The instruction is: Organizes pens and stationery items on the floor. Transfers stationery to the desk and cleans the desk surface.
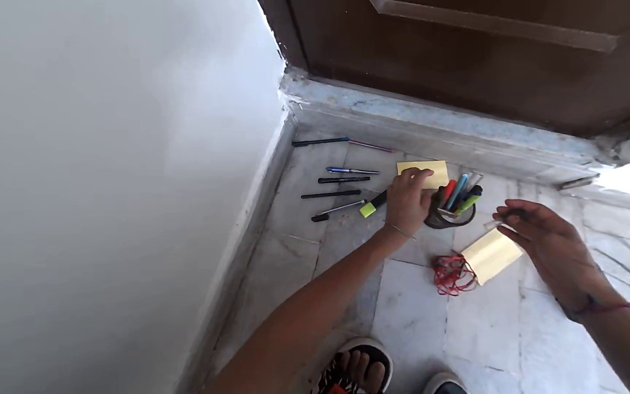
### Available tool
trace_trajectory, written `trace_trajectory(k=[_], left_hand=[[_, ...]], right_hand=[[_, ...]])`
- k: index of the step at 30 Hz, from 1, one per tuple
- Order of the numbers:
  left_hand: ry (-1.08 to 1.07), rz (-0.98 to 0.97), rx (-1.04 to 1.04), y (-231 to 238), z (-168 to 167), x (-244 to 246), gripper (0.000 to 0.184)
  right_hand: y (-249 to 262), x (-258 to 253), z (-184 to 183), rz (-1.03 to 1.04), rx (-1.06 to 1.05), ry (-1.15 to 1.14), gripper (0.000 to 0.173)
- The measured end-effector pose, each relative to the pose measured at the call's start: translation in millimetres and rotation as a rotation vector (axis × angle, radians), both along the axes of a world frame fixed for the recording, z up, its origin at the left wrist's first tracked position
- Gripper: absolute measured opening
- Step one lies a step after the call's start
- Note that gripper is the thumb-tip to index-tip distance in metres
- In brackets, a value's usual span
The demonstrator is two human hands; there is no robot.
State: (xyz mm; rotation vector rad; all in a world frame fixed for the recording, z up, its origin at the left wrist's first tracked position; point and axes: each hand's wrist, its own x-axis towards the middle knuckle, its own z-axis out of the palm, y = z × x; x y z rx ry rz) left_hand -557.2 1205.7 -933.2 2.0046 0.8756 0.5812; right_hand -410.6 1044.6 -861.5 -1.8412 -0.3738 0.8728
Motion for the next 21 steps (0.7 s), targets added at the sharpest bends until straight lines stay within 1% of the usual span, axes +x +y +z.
trace_trajectory(k=[5,8,10,11,13,15,18,21], left_hand=[[-0.017,0.015,-0.002,4,-23,-45,0.032],[0.101,0.053,-0.046,6,-35,-90,0.031],[0.184,0.130,-0.035,11,-45,-124,0.031],[0.234,0.177,-0.062,14,-47,-142,0.031],[0.307,0.289,-0.100,20,-50,-174,0.032],[0.358,0.374,-0.085,25,-53,-199,0.031],[0.398,0.420,-0.086,33,-57,-220,0.031],[0.372,0.410,-0.031,43,-64,-221,0.030]], right_hand=[[2,1,-5,0.037,-0.062,-0.191,0.026],[4,1,-9,0.101,-0.077,-0.357,0.026],[7,2,-14,0.167,-0.108,-0.455,0.027],[10,1,-16,0.202,-0.127,-0.494,0.026],[18,-6,-16,0.258,-0.186,-0.533,0.025],[24,-15,-16,0.316,-0.222,-0.579,0.025],[29,-21,-29,0.390,-0.179,-0.686,0.022],[32,-22,-34,0.428,-0.208,-0.679,0.023]])
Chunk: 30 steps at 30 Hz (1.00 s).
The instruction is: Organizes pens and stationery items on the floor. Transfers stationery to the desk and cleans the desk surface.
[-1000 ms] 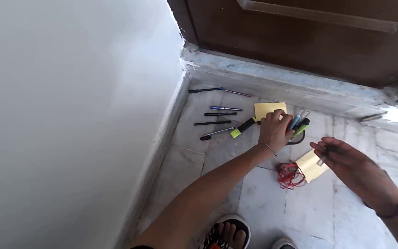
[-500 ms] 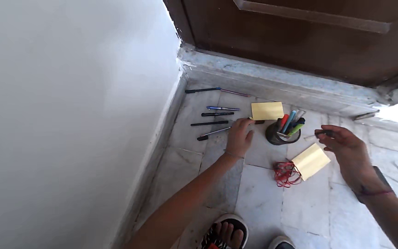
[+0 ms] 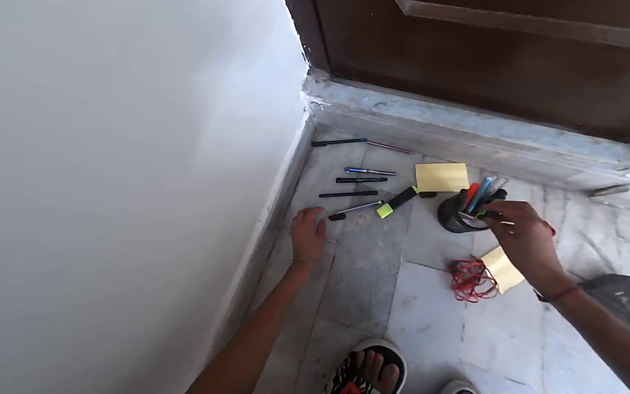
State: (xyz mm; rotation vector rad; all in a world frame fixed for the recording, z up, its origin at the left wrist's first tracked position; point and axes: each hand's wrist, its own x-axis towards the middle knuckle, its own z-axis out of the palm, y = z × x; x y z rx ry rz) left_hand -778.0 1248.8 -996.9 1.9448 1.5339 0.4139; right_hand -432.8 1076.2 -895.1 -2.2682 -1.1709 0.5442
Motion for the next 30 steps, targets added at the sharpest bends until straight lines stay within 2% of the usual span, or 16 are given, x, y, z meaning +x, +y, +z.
trace_trajectory(k=[2,7,11,16,18,21,25,27,30], left_hand=[[-0.002,-0.025,0.049,8,-4,9,0.029],[0.069,-0.100,-0.073,19,13,37,0.029],[0.173,-0.272,-0.053,16,11,51,0.028],[0.318,-0.399,-0.089,22,5,71,0.027],[0.324,-0.433,-0.114,22,17,76,0.028],[0.131,-0.408,-0.248,5,67,80,0.028],[-0.331,-0.515,-0.759,-25,135,71,0.023],[-0.448,-0.597,-0.941,-32,150,71,0.023],[-0.547,-0.648,-1.062,-34,156,71,0.026]], right_hand=[[-2,0,-2,0.010,0.009,-0.008,0.023],[-12,3,-3,-0.011,0.038,-0.016,0.021],[-19,4,3,-0.051,0.042,0.021,0.022],[-19,-1,16,-0.157,0.057,0.176,0.027],[-17,-7,26,-0.199,0.088,0.285,0.027],[-16,-18,43,-0.206,0.152,0.452,0.024],[-10,-34,68,-0.149,0.221,0.601,0.025],[-7,-37,78,-0.091,0.247,0.603,0.026],[-4,-37,88,0.016,0.276,0.559,0.027]])
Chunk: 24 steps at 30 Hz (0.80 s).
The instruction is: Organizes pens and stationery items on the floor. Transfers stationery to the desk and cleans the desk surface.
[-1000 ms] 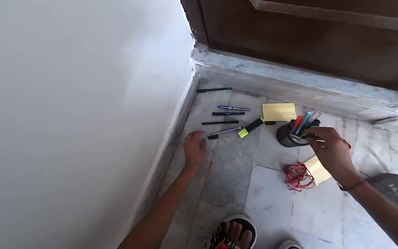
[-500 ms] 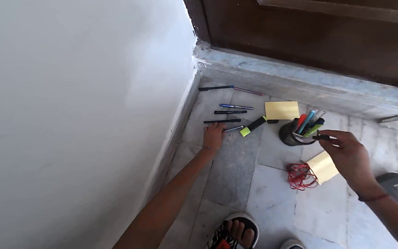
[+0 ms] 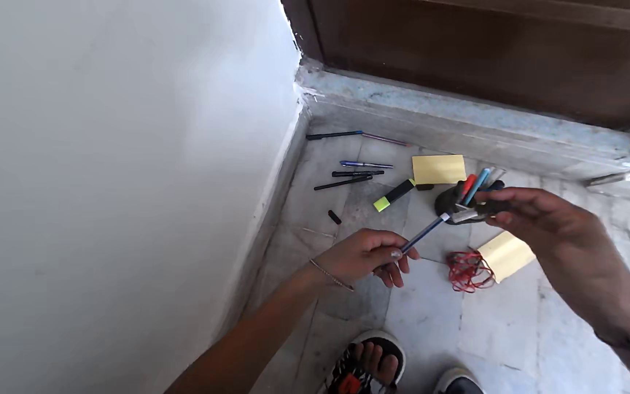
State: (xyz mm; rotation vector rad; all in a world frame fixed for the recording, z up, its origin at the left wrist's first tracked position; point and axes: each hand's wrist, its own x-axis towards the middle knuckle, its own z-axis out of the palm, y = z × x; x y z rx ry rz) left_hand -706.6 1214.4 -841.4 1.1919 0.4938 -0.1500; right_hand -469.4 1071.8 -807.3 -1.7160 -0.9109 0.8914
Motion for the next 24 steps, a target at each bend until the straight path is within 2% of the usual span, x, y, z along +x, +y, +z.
trace_trajectory(k=[9,16,24], left_hand=[[-0.040,-0.032,-0.024,-4,3,-7,0.026],[-0.042,-0.050,-0.025,-7,6,-7,0.027],[-0.020,0.022,-0.031,-17,9,-1,0.026]], right_hand=[[-1,2,9,0.013,0.021,-0.064,0.026],[-1,1,7,0.113,-0.029,-0.093,0.025],[4,11,10,0.172,-0.088,-0.135,0.022]])
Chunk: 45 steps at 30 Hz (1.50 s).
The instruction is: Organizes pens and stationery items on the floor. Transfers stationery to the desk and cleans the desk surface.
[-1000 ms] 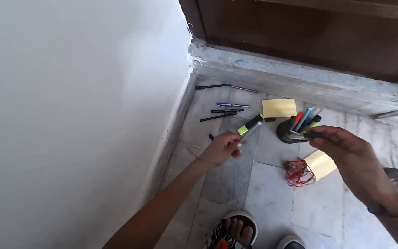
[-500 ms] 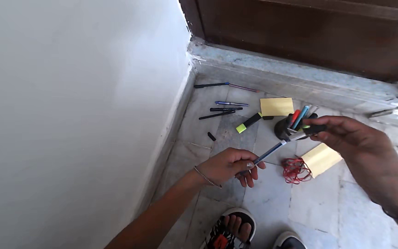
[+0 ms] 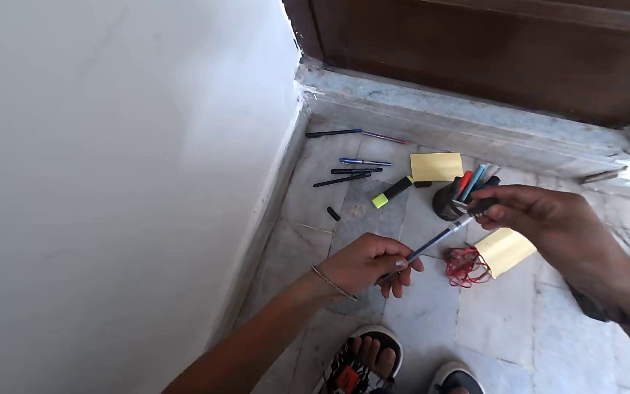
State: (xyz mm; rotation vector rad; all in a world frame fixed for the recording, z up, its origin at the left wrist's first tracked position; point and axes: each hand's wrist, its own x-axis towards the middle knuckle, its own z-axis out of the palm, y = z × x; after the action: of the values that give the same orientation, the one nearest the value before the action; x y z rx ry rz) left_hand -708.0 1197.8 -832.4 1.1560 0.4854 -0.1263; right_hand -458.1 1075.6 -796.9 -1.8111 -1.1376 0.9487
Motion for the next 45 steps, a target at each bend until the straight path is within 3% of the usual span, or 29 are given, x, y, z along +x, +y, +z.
trace_trajectory(k=[10,18,23,26,29,31,37,40,45], left_hand=[[0.124,0.067,0.165,-25,-1,9,0.024],[0.183,0.036,0.370,-50,-36,24,0.031],[0.183,0.142,0.455,-31,-60,23,0.039],[0.306,0.245,0.709,-5,-82,0,0.033],[0.509,0.190,1.031,25,-114,-28,0.035],[0.605,0.100,1.126,40,-131,-41,0.035],[0.579,0.048,1.205,57,-159,-56,0.033],[0.540,0.042,1.242,57,-159,-50,0.022],[0.566,0.053,1.114,46,-140,-35,0.023]], right_hand=[[4,1,-4,0.023,-0.092,-0.091,0.015],[-15,7,-24,-0.063,-0.288,0.009,0.014],[-28,39,-2,-0.052,-0.167,-0.274,0.020],[-33,73,7,-0.114,-0.091,-0.463,0.025],[-35,87,3,-0.124,-0.028,-0.610,0.029],[-30,84,-2,-0.089,-0.009,-0.691,0.026],[-2,64,-12,0.006,-0.091,-0.838,0.022],[10,66,-27,0.014,-0.119,-0.818,0.023],[19,68,-48,0.026,-0.129,-0.750,0.023]])
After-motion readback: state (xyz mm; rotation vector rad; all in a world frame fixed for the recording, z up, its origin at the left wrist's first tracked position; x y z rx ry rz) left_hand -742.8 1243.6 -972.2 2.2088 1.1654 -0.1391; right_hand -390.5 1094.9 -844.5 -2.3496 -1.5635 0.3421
